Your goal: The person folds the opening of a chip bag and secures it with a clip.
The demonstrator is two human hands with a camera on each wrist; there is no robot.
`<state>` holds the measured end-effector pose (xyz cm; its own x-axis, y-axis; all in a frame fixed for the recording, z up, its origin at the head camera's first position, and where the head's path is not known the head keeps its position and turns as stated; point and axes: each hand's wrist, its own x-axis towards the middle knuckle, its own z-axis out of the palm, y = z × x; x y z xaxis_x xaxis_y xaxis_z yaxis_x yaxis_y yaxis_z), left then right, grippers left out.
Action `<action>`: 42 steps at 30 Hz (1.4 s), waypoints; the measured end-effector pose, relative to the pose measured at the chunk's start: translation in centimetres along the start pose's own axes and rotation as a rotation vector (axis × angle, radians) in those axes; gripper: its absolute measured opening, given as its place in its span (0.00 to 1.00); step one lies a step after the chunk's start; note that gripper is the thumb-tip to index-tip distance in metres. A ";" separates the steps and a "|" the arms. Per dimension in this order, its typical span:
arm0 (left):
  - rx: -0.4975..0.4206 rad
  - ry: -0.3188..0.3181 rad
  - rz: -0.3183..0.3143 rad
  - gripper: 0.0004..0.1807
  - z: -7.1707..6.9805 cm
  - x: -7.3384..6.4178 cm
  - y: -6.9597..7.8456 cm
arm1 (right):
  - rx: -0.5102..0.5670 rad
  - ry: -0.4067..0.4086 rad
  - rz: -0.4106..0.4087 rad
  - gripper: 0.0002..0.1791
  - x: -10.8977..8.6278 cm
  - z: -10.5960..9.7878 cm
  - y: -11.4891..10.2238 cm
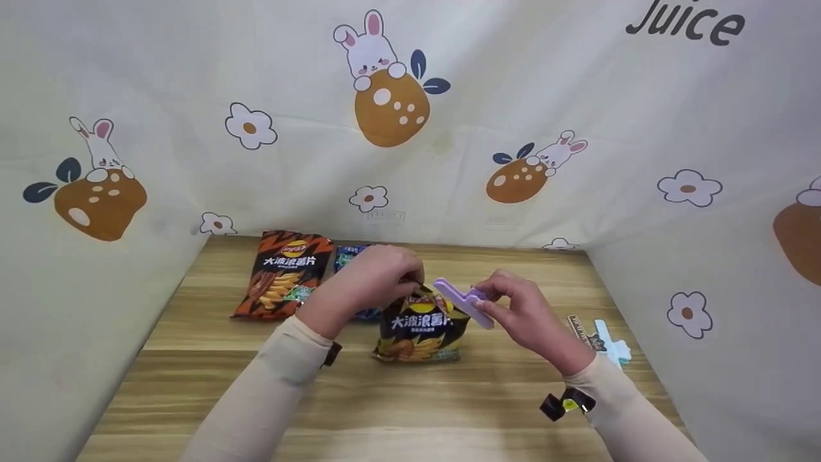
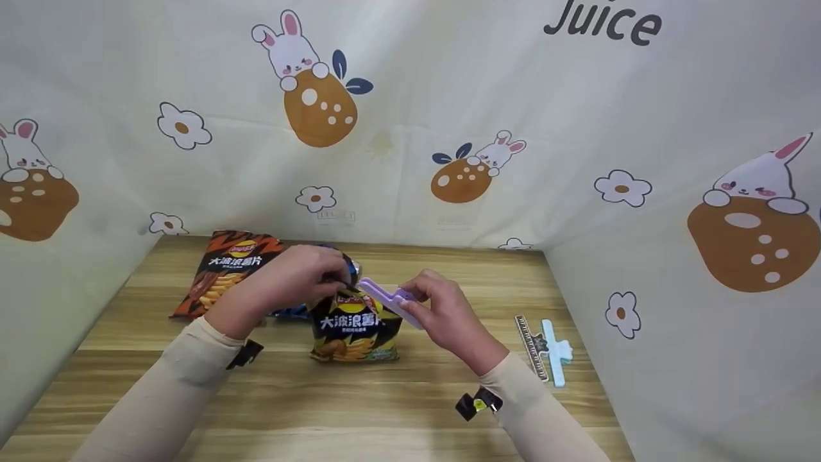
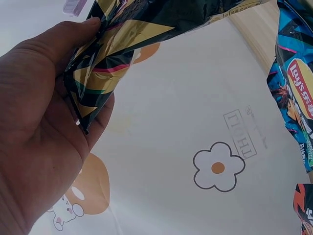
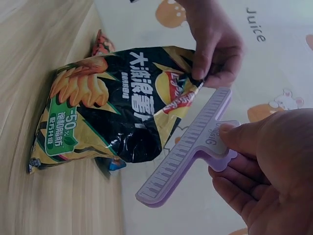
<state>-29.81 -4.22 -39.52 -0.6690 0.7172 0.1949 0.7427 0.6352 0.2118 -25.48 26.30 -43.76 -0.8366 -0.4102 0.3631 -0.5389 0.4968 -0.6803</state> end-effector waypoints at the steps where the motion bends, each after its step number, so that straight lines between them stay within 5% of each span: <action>1: -0.001 -0.001 -0.002 0.04 0.0 0.0 0.0 | -0.009 0.001 -0.004 0.08 0.0 0.1 -0.2; 15: -0.054 -0.014 0.000 0.03 -0.4 0.1 0.1 | -0.069 0.037 -0.058 0.07 0.5 0.9 -1.1; 42: -0.120 -0.055 -0.001 0.04 -0.6 0.4 0.2 | -0.076 -0.016 -0.053 0.08 1.2 1.5 -0.7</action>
<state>-29.95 -3.90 -38.84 -0.6651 0.7330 0.1428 0.7309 0.5998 0.3255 -25.93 24.34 -43.82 -0.8054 -0.4495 0.3863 -0.5887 0.5307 -0.6098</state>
